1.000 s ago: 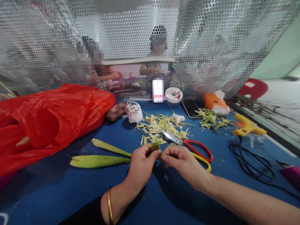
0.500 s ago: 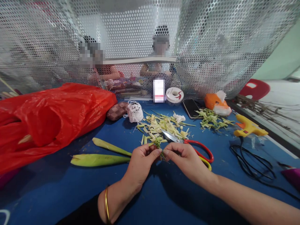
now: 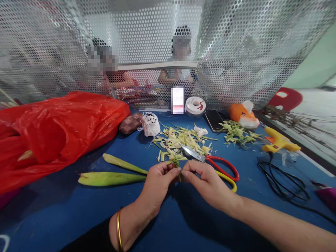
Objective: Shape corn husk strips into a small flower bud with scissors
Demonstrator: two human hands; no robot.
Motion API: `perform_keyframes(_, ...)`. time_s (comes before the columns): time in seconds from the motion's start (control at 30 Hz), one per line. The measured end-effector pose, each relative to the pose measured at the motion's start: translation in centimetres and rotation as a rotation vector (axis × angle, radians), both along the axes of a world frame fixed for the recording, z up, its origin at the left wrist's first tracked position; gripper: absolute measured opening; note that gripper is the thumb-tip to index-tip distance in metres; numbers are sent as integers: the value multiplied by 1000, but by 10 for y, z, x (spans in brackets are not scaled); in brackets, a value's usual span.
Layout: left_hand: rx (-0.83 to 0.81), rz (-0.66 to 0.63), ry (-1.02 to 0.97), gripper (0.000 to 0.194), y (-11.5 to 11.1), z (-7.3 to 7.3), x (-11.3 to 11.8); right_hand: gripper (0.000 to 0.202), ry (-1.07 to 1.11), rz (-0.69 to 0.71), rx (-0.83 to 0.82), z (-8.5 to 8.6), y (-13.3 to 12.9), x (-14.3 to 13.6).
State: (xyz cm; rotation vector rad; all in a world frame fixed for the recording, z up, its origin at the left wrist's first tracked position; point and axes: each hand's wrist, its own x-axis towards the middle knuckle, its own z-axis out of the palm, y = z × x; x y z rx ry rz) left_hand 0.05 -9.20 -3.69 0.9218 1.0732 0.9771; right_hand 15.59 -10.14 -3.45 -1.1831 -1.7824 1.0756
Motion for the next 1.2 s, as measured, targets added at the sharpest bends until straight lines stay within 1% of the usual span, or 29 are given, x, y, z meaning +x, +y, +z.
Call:
perform_keyframes(0.07,-18,13,-19,26,0,-3,1,24,-14,4,22,1,0,-1)
perform_keyframes(0.13,-23,18,-32,27,-1,-4,1,23,5,1,6,1,1,-2)
perform_keyframes(0.33,-71,-45,-58,29,-1,0,1,24,190,12,-219,-2,4,-2)
perform_keyframes(0.4,-40,-30,-26,28,0,1,0,25,227,-7,-260,-3,4,-2)
perform_keyframes(0.5,38,0,32,26,1,1,0,23,224,-31,-290,-4,3,-2)
perform_keyframes(0.73,214,-22,230,22,3,0,-3,21,254,-10,-350,3,1,-1)
perform_keyframes(0.8,230,-13,261,21,3,-1,-3,20,218,-12,-335,4,1,-1)
perform_keyframes(0.93,194,-14,212,19,4,-4,-1,18,40,-50,-193,2,1,-2)
perform_keyframes(1.0,146,-36,163,20,5,-5,-1,18,35,-33,-207,1,2,-2)
perform_keyframes(1.1,71,-39,106,21,6,-1,-2,25,72,7,-286,2,9,3)
perform_keyframes(1.13,61,-42,92,21,5,1,-3,29,77,-21,-279,3,11,6)
perform_keyframes(1.2,66,-72,77,21,4,6,-3,32,92,-144,-203,6,15,11)
